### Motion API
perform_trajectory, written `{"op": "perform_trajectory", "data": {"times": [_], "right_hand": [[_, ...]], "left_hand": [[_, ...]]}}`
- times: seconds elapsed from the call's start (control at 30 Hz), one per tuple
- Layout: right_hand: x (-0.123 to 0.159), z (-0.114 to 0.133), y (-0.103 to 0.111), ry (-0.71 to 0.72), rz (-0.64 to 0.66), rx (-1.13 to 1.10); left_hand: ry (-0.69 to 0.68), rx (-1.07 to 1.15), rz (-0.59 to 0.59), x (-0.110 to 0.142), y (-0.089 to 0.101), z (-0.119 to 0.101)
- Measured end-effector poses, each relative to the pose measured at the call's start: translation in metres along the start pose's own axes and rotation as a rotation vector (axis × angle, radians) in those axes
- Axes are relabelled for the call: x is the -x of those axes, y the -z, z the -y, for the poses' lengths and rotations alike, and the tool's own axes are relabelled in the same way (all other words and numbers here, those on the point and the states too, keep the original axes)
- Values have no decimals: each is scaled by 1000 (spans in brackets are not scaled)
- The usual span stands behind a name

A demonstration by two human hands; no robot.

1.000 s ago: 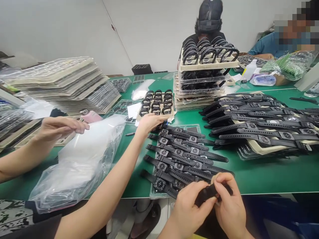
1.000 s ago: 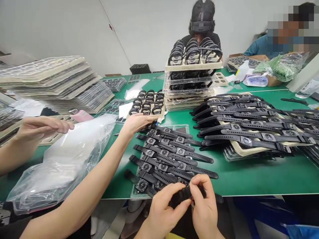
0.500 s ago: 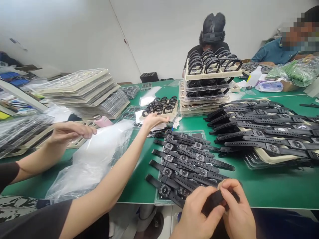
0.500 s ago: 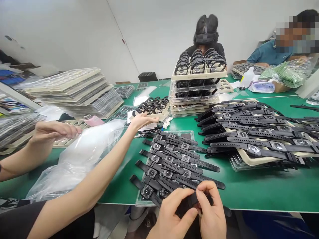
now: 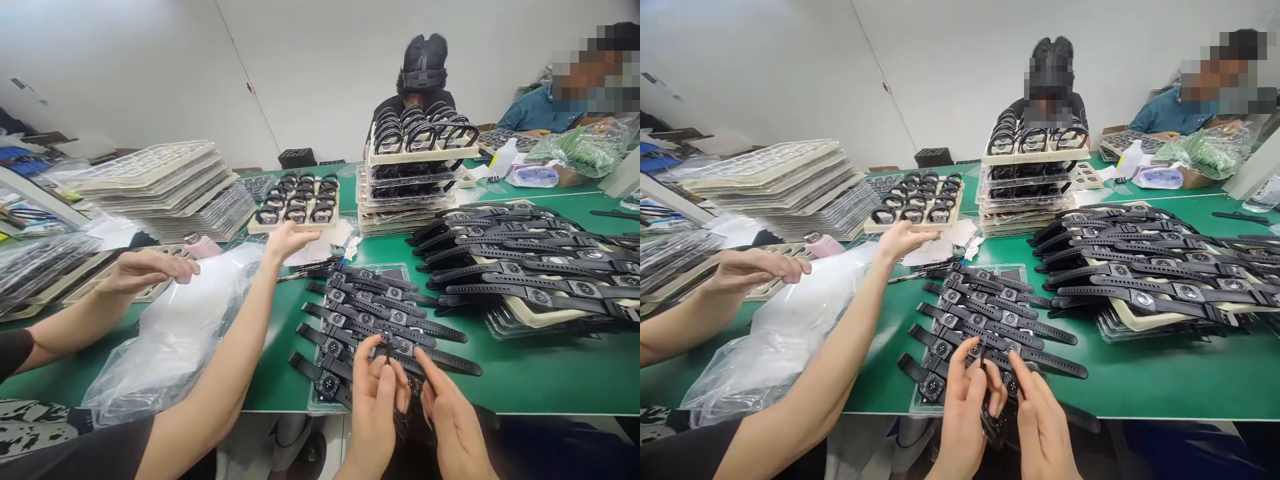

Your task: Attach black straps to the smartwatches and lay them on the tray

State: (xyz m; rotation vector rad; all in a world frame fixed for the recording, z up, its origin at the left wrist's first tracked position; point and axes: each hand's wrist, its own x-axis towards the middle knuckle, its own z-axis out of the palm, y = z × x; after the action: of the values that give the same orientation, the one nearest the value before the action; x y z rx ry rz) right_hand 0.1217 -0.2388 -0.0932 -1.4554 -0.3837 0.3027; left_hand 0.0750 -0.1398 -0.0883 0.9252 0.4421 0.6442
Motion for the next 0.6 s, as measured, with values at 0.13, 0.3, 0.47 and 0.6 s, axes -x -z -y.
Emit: {"op": "perform_trajectory", "data": {"times": [0.13,0.3,0.47,0.6], "right_hand": [[0,-3,-1,55,-52,-83],[-3,-5,-6,95,-78,-74],[-7,-13,1,162,-70,-8],[-13,-18,8,295,-18,51]], "left_hand": [[-21,-76,73,7,5,16],[-63,-149,49,11,9,22],[-30,-114,54,8,2,12],[-25,-139,-6,9,2,11]]}}
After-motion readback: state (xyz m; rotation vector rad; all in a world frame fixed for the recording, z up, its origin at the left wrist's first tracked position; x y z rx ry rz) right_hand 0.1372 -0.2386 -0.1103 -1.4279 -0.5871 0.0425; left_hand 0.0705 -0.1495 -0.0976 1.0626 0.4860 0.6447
